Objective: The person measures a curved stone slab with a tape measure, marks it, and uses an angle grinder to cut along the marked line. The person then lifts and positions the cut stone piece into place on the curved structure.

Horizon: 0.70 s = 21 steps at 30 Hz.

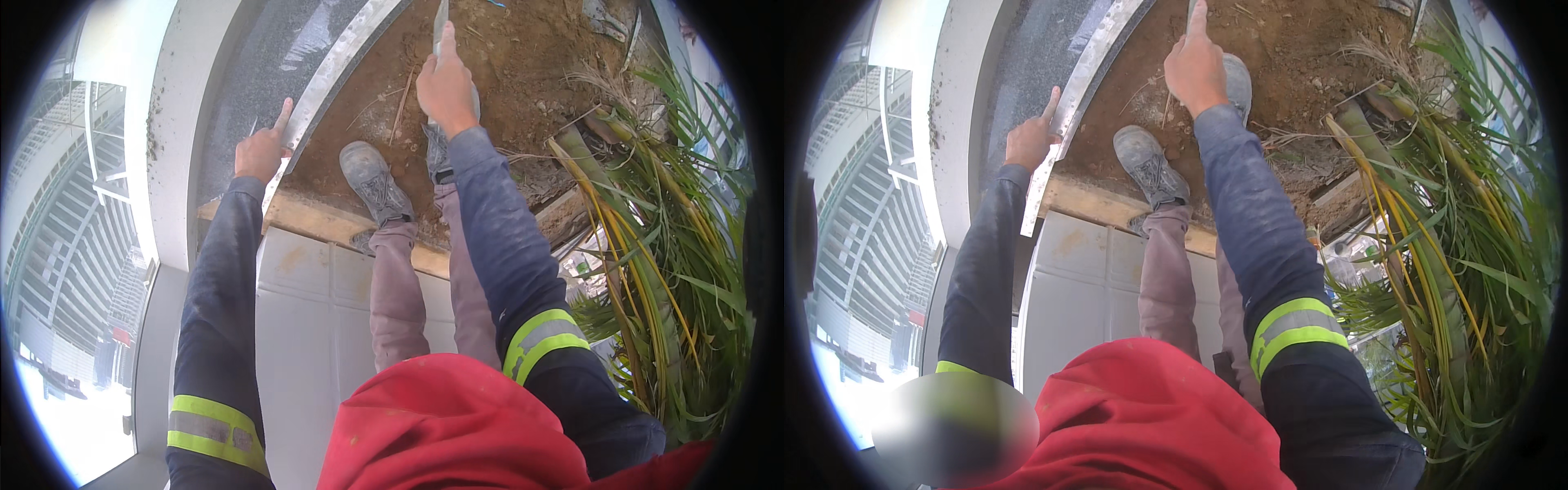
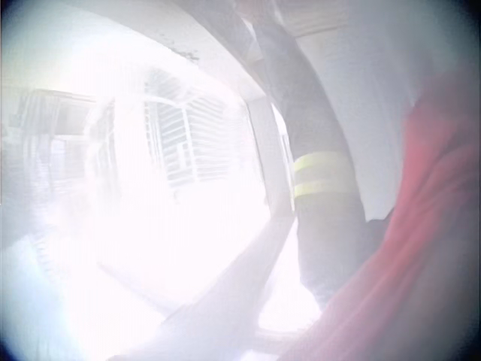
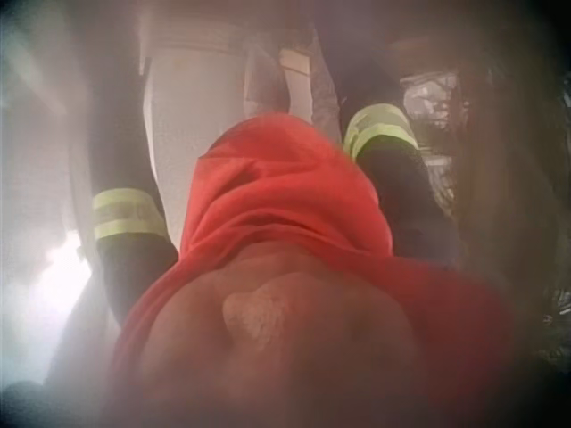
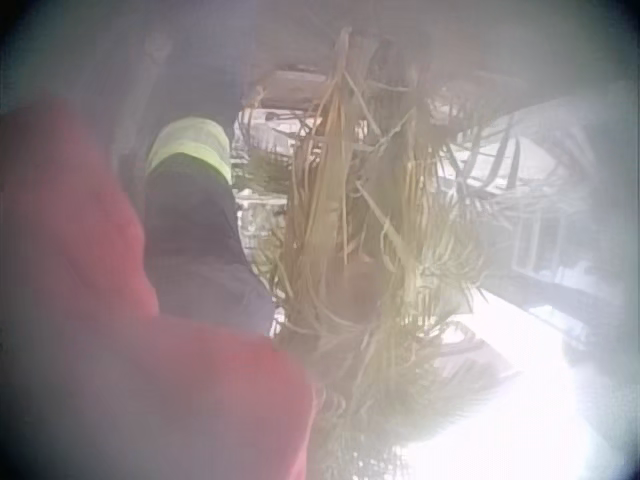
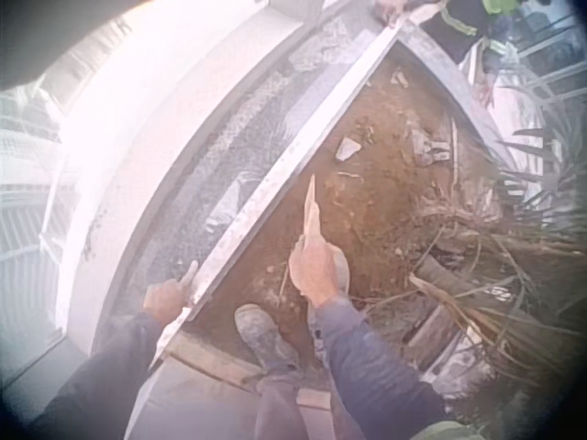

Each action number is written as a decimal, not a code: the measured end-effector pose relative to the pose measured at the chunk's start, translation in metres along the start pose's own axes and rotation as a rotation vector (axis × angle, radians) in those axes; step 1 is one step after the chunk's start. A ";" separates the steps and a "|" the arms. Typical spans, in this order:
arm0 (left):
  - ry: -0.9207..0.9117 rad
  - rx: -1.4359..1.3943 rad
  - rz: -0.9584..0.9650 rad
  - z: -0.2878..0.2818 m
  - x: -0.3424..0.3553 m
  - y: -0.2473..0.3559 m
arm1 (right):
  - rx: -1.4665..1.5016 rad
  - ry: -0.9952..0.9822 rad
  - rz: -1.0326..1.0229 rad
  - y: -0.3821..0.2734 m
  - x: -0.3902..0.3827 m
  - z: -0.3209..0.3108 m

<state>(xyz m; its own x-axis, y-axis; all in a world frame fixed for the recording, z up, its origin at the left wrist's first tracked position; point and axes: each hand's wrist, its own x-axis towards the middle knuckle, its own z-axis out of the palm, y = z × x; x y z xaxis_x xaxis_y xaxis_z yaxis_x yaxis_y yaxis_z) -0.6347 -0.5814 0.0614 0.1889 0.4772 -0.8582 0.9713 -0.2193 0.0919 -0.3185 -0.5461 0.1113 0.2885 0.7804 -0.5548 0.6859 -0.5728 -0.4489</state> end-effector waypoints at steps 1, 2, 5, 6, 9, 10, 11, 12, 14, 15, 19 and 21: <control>-0.008 0.009 0.008 -0.006 0.002 0.007 | -0.048 0.173 -0.157 0.043 0.057 -0.006; 0.015 0.024 0.012 -0.006 0.001 0.007 | 0.003 0.254 -0.166 0.042 0.095 -0.022; 0.031 0.020 0.038 -0.009 0.005 0.010 | 0.084 0.202 -0.131 0.070 0.182 -0.051; 0.029 -0.007 0.035 -0.010 0.000 0.010 | 0.219 0.043 -0.046 0.057 0.192 -0.057; 0.017 -0.022 0.000 -0.008 0.000 0.010 | 0.235 -0.003 -0.056 0.043 0.183 -0.043; 0.020 -0.016 0.011 -0.008 0.001 0.009 | 0.179 0.049 -0.099 0.036 0.167 -0.031; 0.024 -0.010 0.025 -0.007 0.004 0.007 | 0.122 0.102 -0.141 0.030 0.150 -0.018; 0.023 -0.009 0.022 -0.003 0.002 0.003 | 0.170 0.043 -0.029 0.003 0.111 -0.002; 0.037 0.011 0.039 -0.007 0.004 0.004 | 0.162 -0.005 -0.001 -0.018 0.034 0.041; 0.045 0.014 0.042 -0.006 0.005 0.004 | 0.219 -0.048 0.038 -0.030 -0.015 0.071; 0.037 -0.014 0.028 -0.010 0.005 0.006 | 0.248 -0.688 0.084 -0.037 -0.218 0.174; 0.033 -0.005 0.026 -0.016 0.002 0.009 | 0.236 -0.720 -0.053 -0.014 -0.274 0.214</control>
<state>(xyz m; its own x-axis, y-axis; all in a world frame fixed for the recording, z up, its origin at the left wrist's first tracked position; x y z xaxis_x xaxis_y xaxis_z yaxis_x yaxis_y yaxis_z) -0.6233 -0.5693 0.0684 0.2185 0.4992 -0.8385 0.9668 -0.2275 0.1164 -0.5500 -0.8056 0.1191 -0.3038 0.4977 -0.8124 0.5019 -0.6412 -0.5805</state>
